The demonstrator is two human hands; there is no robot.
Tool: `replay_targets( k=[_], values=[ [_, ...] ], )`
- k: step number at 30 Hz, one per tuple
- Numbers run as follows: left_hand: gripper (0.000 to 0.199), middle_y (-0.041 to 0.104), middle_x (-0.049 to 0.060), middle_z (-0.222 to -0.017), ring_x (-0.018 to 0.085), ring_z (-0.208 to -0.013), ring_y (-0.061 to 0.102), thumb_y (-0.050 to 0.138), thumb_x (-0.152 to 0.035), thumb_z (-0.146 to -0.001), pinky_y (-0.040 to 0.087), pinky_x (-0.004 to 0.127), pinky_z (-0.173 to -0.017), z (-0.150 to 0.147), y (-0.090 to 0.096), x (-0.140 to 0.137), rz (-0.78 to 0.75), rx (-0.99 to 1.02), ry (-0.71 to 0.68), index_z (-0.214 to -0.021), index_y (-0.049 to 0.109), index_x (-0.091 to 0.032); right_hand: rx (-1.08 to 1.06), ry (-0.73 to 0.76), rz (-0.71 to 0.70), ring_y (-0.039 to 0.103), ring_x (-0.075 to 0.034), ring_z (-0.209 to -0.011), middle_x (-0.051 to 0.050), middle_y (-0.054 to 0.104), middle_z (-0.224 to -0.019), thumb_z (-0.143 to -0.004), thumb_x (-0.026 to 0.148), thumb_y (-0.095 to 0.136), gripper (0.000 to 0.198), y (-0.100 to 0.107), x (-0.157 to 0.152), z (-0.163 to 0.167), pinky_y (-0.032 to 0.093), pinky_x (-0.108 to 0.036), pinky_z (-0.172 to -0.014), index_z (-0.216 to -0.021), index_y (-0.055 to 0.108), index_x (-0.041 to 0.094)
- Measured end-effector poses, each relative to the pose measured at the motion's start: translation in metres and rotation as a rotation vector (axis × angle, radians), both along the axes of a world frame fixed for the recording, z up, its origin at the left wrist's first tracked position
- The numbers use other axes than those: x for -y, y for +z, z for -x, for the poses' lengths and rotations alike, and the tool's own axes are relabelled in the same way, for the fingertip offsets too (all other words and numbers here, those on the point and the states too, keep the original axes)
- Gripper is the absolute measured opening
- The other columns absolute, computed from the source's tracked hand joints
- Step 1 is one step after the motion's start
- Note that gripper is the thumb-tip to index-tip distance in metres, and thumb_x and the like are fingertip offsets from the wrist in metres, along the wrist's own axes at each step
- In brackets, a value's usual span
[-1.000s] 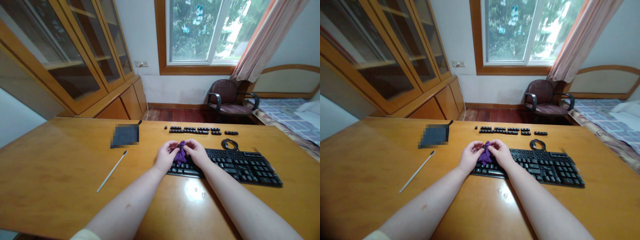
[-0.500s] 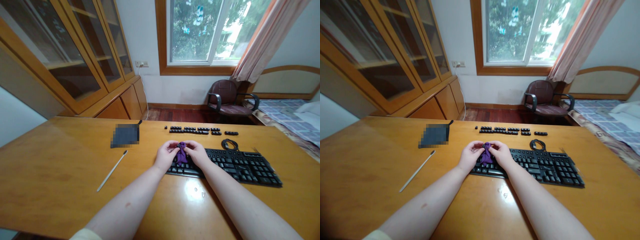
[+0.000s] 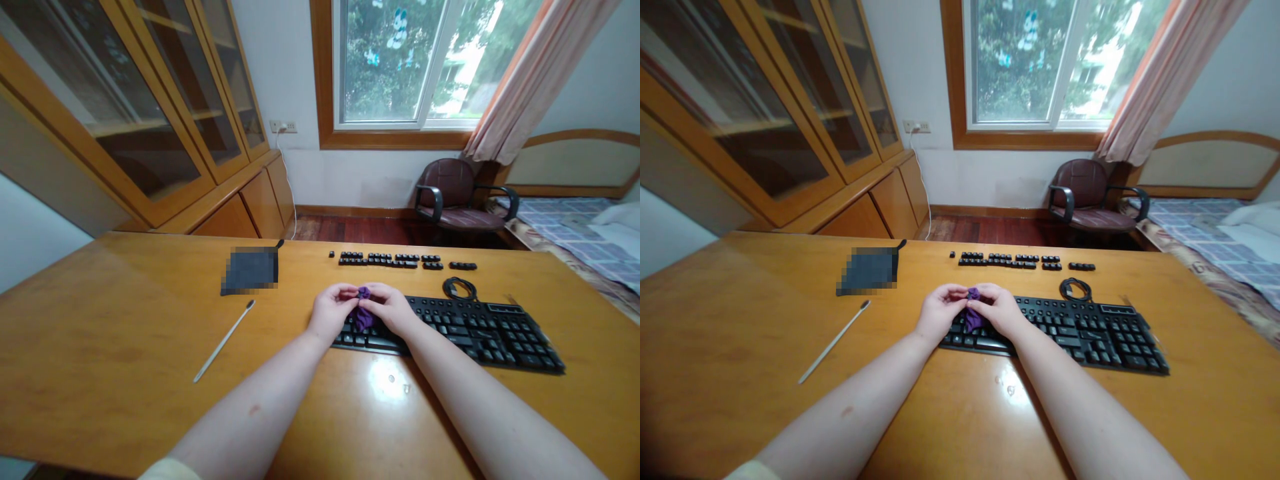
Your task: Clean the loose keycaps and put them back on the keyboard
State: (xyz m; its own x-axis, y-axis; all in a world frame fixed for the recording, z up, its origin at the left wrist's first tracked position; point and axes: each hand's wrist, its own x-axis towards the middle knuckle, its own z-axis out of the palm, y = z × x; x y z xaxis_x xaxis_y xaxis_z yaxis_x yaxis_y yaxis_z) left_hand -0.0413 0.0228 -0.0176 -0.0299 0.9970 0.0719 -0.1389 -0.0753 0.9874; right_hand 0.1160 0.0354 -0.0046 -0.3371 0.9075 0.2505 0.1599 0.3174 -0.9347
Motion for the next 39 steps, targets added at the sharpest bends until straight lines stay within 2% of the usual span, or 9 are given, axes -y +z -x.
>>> replay_targets(
  k=[5,12,15,19,25,28,31,34,39],
  values=[
    [0.016,0.069,0.004,-0.076,0.014,-0.071,0.064,0.069,-0.019,-0.063,0.054,0.027,-0.071,0.0,-0.003,0.001,-0.01,-0.034,-0.034,-0.079,0.066,-0.014,0.013,-0.005,0.046,0.062,-0.02,-0.084,-0.006,0.069,-0.086,-0.069,0.034,0.068,0.019,0.002,0.0,-0.001,0.047,-0.032,-0.08,-0.08,0.072,0.019],
    [0.018,0.069,0.003,-0.074,0.014,-0.069,0.064,0.072,-0.02,-0.06,0.054,0.029,-0.072,-0.001,0.001,0.003,-0.007,-0.058,-0.032,-0.076,0.066,-0.014,-0.039,-0.118,0.111,0.062,-0.02,-0.071,-0.005,0.069,-0.072,-0.063,0.034,0.071,0.016,0.004,-0.001,-0.002,0.048,-0.032,-0.071,-0.066,0.071,0.019],
    [0.02,0.068,0.003,-0.074,0.014,-0.07,0.064,0.072,-0.017,-0.059,0.054,0.029,-0.073,-0.002,0.002,0.003,-0.004,-0.067,-0.014,-0.077,0.066,-0.014,-0.042,-0.171,0.151,0.062,-0.019,-0.069,-0.004,0.069,-0.069,-0.063,0.035,0.07,0.017,0.002,-0.001,-0.001,0.048,-0.032,-0.069,-0.065,0.069,0.018],
    [0.023,0.068,0.004,-0.08,0.014,-0.076,0.064,0.071,-0.016,-0.06,0.053,0.031,-0.079,-0.003,0.003,0.003,-0.007,-0.002,-0.01,-0.082,0.063,-0.013,-0.038,-0.117,0.126,0.063,-0.02,-0.074,-0.004,0.07,-0.076,-0.065,0.033,0.069,0.017,0.003,0.0,0.0,0.048,-0.032,-0.074,-0.074,0.07,0.018],
    [0.026,0.067,0.005,-0.087,0.015,-0.083,0.064,0.069,-0.011,-0.062,0.051,0.033,-0.085,-0.005,0.003,0.005,0.003,-0.019,-0.041,-0.087,0.063,-0.014,-0.042,-0.181,0.141,0.061,-0.018,-0.068,-0.003,0.068,-0.069,-0.068,0.034,0.066,0.016,0.002,0.0,0.001,0.047,-0.031,-0.069,-0.067,0.068,0.018],
    [0.023,0.067,0.005,-0.09,0.016,-0.085,0.063,0.066,-0.014,-0.066,0.05,0.033,-0.086,-0.003,0.003,0.005,-0.074,-0.137,-0.018,-0.09,0.064,-0.015,-0.088,-0.154,0.191,0.06,-0.017,-0.066,-0.002,0.067,-0.069,-0.067,0.035,0.067,0.019,-0.001,0.0,0.002,0.047,-0.029,-0.067,-0.072,0.067,0.017],
    [0.021,0.066,0.004,-0.091,0.017,-0.086,0.062,0.063,-0.014,-0.07,0.05,0.033,-0.084,0.002,0.005,0.007,-0.205,-0.372,0.051,-0.09,0.065,-0.018,-0.106,-0.093,0.198,0.06,-0.017,-0.071,-0.003,0.067,-0.077,-0.063,0.032,0.07,0.025,-0.004,0.001,0.004,0.048,-0.03,-0.071,-0.082,0.066,0.017],
    [0.024,0.066,0.003,-0.091,0.017,-0.088,0.06,0.059,-0.011,-0.072,0.048,0.033,-0.085,0.005,0.009,0.01,-0.332,-0.562,0.045,-0.092,0.066,-0.022,-0.064,-0.103,0.179,0.059,-0.016,-0.071,-0.002,0.066,-0.078,-0.061,0.029,0.071,0.028,-0.006,0.001,0.005,0.047,-0.029,-0.07,-0.084,0.064,0.017],
    [0.025,0.065,0.002,-0.092,0.016,-0.088,0.06,0.057,-0.012,-0.074,0.048,0.03,-0.084,0.006,0.014,0.012,-0.389,-0.633,0.017,-0.096,0.064,-0.023,-0.023,-0.113,0.16,0.058,-0.015,-0.069,-0.001,0.064,-0.074,-0.062,0.031,0.07,0.024,-0.006,0.0,0.004,0.047,-0.028,-0.067,-0.08,0.062,0.018]
  ],
)
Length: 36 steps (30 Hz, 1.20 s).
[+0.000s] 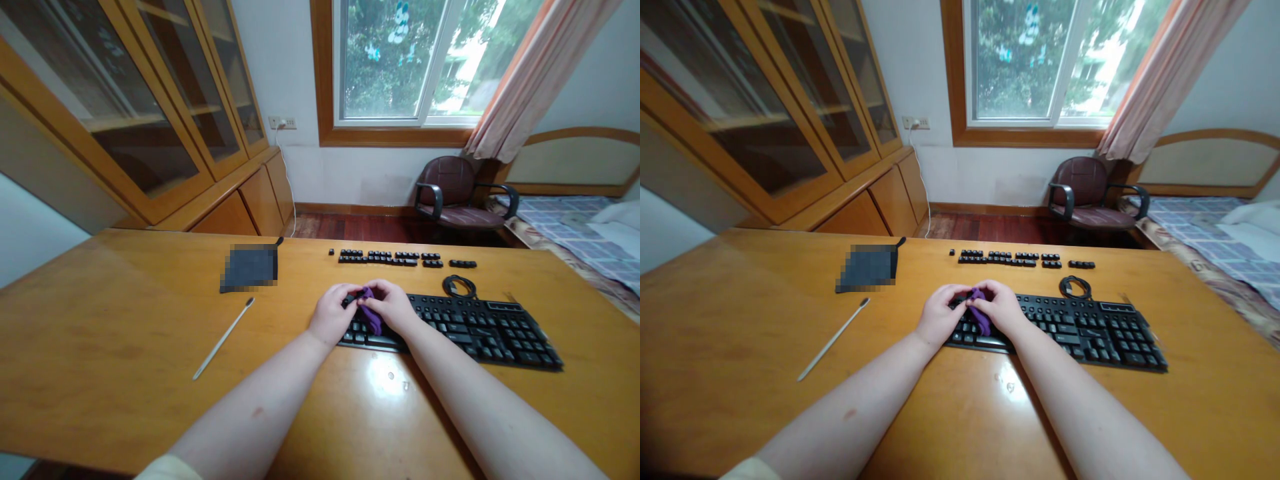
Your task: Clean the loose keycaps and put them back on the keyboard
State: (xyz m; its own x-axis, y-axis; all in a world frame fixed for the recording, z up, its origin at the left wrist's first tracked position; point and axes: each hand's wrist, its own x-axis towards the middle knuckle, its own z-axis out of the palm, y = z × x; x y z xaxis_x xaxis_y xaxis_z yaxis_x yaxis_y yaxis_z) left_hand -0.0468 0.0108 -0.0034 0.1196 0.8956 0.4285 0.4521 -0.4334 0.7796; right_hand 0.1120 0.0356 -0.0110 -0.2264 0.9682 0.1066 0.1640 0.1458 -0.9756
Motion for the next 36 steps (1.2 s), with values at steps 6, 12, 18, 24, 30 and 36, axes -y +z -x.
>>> replay_targets(
  k=[6,12,18,24,30,36],
  values=[
    [0.031,0.064,0.003,-0.098,0.017,-0.093,0.058,0.056,-0.01,-0.074,0.046,0.031,-0.088,0.0004,0.0018,0.0016,-0.03,-0.024,-0.047,-0.102,0.062,-0.023,0.04,-0.01,0.007,0.055,-0.014,-0.062,0.001,0.062,-0.066,-0.061,0.034,0.07,0.021,0.002,0.0012,-0.0002,0.045,-0.027,-0.062,-0.071,0.061,0.018],
    [0.033,0.064,0.003,-0.097,0.017,-0.091,0.058,0.058,-0.011,-0.074,0.047,0.032,-0.087,-0.0004,-0.0018,0.002,-0.007,-0.035,-0.058,-0.104,0.061,-0.023,0.07,-0.038,-0.031,0.054,-0.014,-0.061,0.0,0.061,-0.064,-0.068,0.037,0.064,0.02,0.004,0.0022,-0.0015,0.044,-0.027,-0.063,-0.066,0.06,0.018],
    [0.032,0.064,0.003,-0.096,0.016,-0.09,0.059,0.057,-0.011,-0.074,0.047,0.032,-0.087,-0.0006,-0.0028,0.0016,0.0,-0.05,-0.049,-0.103,0.061,-0.023,0.102,-0.023,-0.043,0.053,-0.014,-0.06,0.002,0.059,-0.062,-0.062,0.034,0.069,0.02,0.0034,0.002,-0.0019,0.044,-0.026,-0.06,-0.066,0.058,0.018],
    [0.03,0.065,0.002,-0.094,0.016,-0.088,0.06,0.061,-0.014,-0.073,0.048,0.031,-0.085,-0.0012,-0.0028,0.0009,0.033,-0.001,-0.058,-0.102,0.062,-0.024,0.061,-0.045,-0.015,0.055,-0.015,-0.06,0.0,0.062,-0.063,-0.072,0.039,0.061,0.022,0.0041,0.0021,-0.0016,0.044,-0.027,-0.06,-0.066,0.062,0.018],
    [0.024,0.064,0.002,-0.088,0.016,-0.082,0.06,0.062,-0.018,-0.073,0.049,0.03,-0.08,-0.0023,-0.0042,-0.0001,0.032,0.059,0.0,-0.097,0.064,-0.023,0.036,-0.082,0.013,0.056,-0.016,-0.062,-0.002,0.063,-0.066,-0.074,0.044,0.057,0.028,0.0069,0.0022,-0.0021,0.044,-0.027,-0.061,-0.071,0.064,0.017],
    [0.016,0.067,0.004,-0.09,0.017,-0.085,0.062,0.057,-0.02,-0.077,0.05,0.031,-0.083,-0.001,-0.0034,-0.0028,0.028,0.145,0.053,-0.089,0.068,-0.021,-0.02,-0.105,0.027,0.055,-0.015,-0.062,-0.001,0.063,-0.067,-0.071,0.043,0.062,0.026,0.0047,0.0012,-0.0016,0.044,-0.027,-0.061,-0.074,0.064,0.017]
  ],
)
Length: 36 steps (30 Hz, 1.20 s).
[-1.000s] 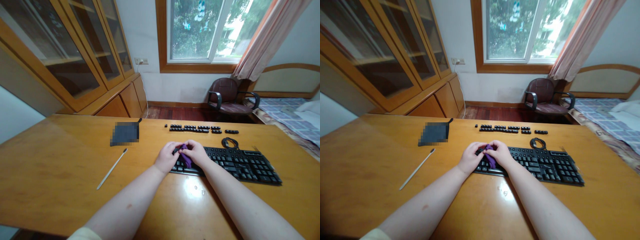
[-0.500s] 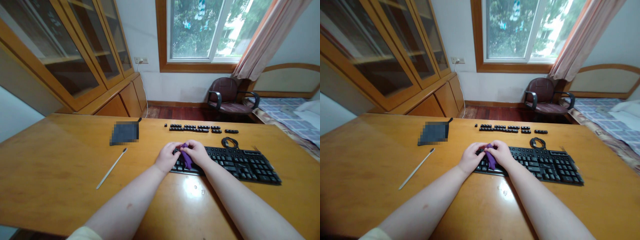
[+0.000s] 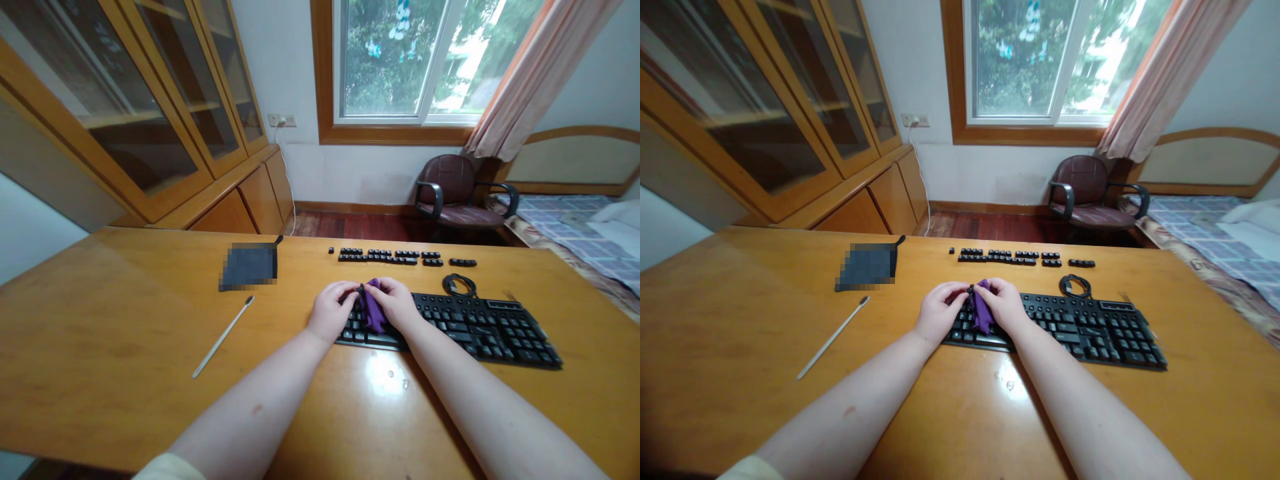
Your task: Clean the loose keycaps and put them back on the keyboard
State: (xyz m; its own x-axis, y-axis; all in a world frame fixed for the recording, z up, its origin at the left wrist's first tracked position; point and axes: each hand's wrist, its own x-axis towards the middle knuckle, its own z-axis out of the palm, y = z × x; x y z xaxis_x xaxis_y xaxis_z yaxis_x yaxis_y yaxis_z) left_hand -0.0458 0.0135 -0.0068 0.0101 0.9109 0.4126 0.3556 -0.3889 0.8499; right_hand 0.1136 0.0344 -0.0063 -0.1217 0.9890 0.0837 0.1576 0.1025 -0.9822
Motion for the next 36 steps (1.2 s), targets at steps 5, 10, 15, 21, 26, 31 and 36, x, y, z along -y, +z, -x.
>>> replay_targets(
  k=[5,10,15,21,26,31,36],
  values=[
    [0.02,0.067,0.006,-0.096,0.018,-0.092,0.061,0.063,-0.022,-0.073,0.048,0.034,-0.087,0.0,0.001,-0.002,0.005,0.01,-0.021,-0.092,0.068,-0.021,0.043,0.038,-0.018,0.052,-0.014,-0.059,0.001,0.059,-0.062,-0.069,0.041,0.064,0.024,0.001,0.002,0.001,0.042,-0.025,-0.058,-0.068,0.062,0.017],
    [0.013,0.067,0.004,-0.088,0.017,-0.086,0.062,0.064,-0.025,-0.073,0.05,0.031,-0.082,0.001,-0.001,-0.004,0.024,0.017,-0.014,-0.084,0.068,-0.02,0.105,0.072,-0.063,0.052,-0.014,-0.06,0.0,0.059,-0.062,-0.073,0.041,0.061,0.025,0.002,0.003,0.001,0.041,-0.025,-0.059,-0.069,0.062,0.016],
    [0.019,0.067,0.006,-0.095,0.017,-0.089,0.062,0.059,-0.026,-0.076,0.05,0.031,-0.083,0.009,-0.006,-0.013,0.109,0.148,-0.015,-0.092,0.066,-0.018,0.06,0.003,-0.038,0.055,-0.015,-0.063,-0.001,0.063,-0.067,-0.072,0.043,0.061,0.027,-0.002,0.001,-0.001,0.043,-0.026,-0.061,-0.073,0.063,0.016],
    [0.026,0.069,0.008,-0.091,0.018,-0.087,0.064,0.062,-0.028,-0.073,0.048,0.032,-0.085,0.024,-0.011,-0.026,0.265,0.127,-0.029,-0.096,0.065,-0.015,0.013,-0.035,-0.011,0.056,-0.015,-0.064,-0.002,0.063,-0.069,-0.072,0.042,0.062,0.026,-0.003,0.001,-0.001,0.044,-0.026,-0.062,-0.074,0.064,0.016],
    [0.024,0.07,0.007,-0.089,0.019,-0.084,0.064,0.059,-0.029,-0.074,0.049,0.031,-0.081,0.027,-0.009,-0.027,0.375,0.002,-0.124,-0.091,0.068,-0.015,0.033,-0.038,-0.017,0.056,-0.016,-0.065,-0.003,0.063,-0.069,-0.072,0.043,0.061,0.028,-0.001,0.001,-0.001,0.044,-0.027,-0.062,-0.074,0.064,0.015],
    [0.024,0.071,0.007,-0.091,0.02,-0.087,0.064,0.058,-0.03,-0.074,0.048,0.032,-0.083,0.029,-0.01,-0.029,0.419,-0.087,-0.148,-0.09,0.07,-0.015,0.036,-0.032,-0.031,0.056,-0.016,-0.065,-0.002,0.063,-0.068,-0.072,0.043,0.061,0.027,-0.003,0.0,-0.001,0.043,-0.026,-0.062,-0.073,0.064,0.016],
    [0.025,0.071,0.008,-0.093,0.021,-0.09,0.063,0.057,-0.03,-0.074,0.046,0.033,-0.086,0.034,-0.006,-0.031,0.407,-0.139,-0.2,-0.09,0.071,-0.015,0.031,-0.028,-0.022,0.055,-0.015,-0.064,-0.001,0.062,-0.067,-0.072,0.043,0.061,0.027,-0.001,0.001,0.0,0.043,-0.026,-0.062,-0.073,0.063,0.016]
  ],
)
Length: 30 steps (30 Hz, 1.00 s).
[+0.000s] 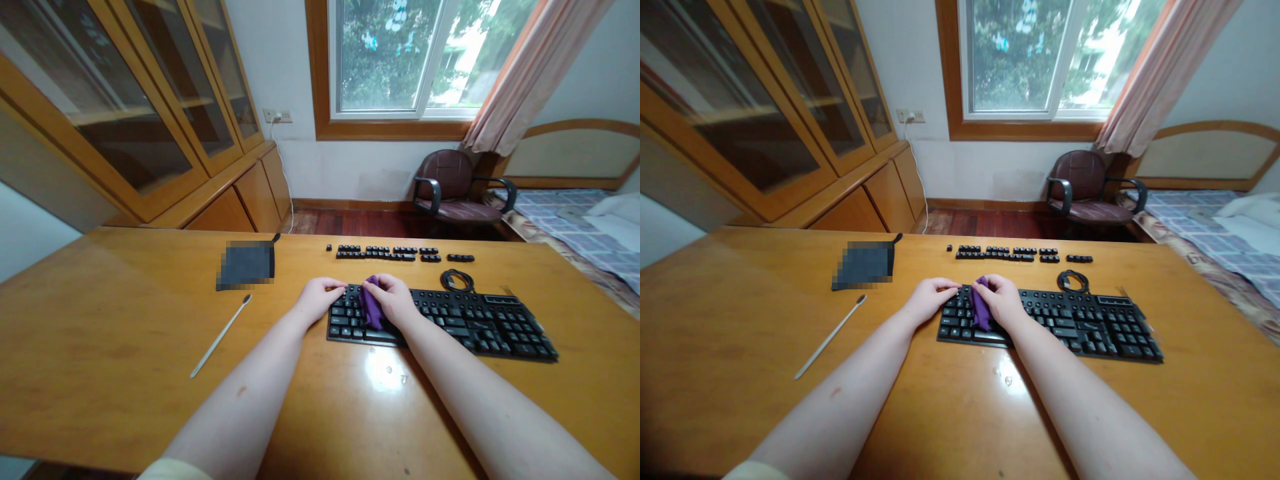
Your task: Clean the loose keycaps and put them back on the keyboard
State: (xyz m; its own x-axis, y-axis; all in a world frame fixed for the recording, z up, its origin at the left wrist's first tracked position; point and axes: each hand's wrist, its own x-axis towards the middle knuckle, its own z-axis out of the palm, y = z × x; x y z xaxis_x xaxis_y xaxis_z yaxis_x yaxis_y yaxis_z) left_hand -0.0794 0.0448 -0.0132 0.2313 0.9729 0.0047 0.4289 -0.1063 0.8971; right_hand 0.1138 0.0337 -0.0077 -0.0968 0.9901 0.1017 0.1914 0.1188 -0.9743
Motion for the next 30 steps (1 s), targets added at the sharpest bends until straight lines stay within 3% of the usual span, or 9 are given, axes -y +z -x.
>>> replay_targets(
  k=[7,12,30],
  values=[
    [0.025,0.068,0.008,-0.099,0.022,-0.1,0.059,0.059,-0.029,-0.074,0.041,0.036,-0.094,0.0026,0.0042,-0.0015,-0.064,-0.12,-0.066,-0.092,0.072,-0.019,-0.014,0.008,0.005,0.053,-0.014,-0.06,0.0,0.059,-0.064,-0.071,0.043,0.061,0.027,0.0039,0.0004,0.0022,0.041,-0.025,-0.058,-0.07,0.062,0.016],
    [0.022,0.069,0.006,-0.094,0.02,-0.095,0.06,0.06,-0.027,-0.073,0.043,0.033,-0.091,0.0038,0.0025,-0.001,-0.14,-0.133,-0.1,-0.089,0.072,-0.02,-0.01,0.002,0.012,0.052,-0.013,-0.059,0.001,0.059,-0.063,-0.071,0.043,0.062,0.026,0.0042,0.0007,0.0019,0.04,-0.024,-0.058,-0.069,0.061,0.016],
    [0.017,0.07,0.007,-0.088,0.019,-0.085,0.063,0.061,-0.022,-0.069,0.047,0.031,-0.083,0.0026,0.0101,0.0022,-0.044,-0.024,-0.086,-0.081,0.072,-0.015,-0.009,0.008,0.004,0.053,-0.014,-0.06,0.0,0.06,-0.064,-0.072,0.044,0.061,0.027,0.0024,0.0011,0.0014,0.041,-0.024,-0.057,-0.07,0.062,0.017]
  ],
)
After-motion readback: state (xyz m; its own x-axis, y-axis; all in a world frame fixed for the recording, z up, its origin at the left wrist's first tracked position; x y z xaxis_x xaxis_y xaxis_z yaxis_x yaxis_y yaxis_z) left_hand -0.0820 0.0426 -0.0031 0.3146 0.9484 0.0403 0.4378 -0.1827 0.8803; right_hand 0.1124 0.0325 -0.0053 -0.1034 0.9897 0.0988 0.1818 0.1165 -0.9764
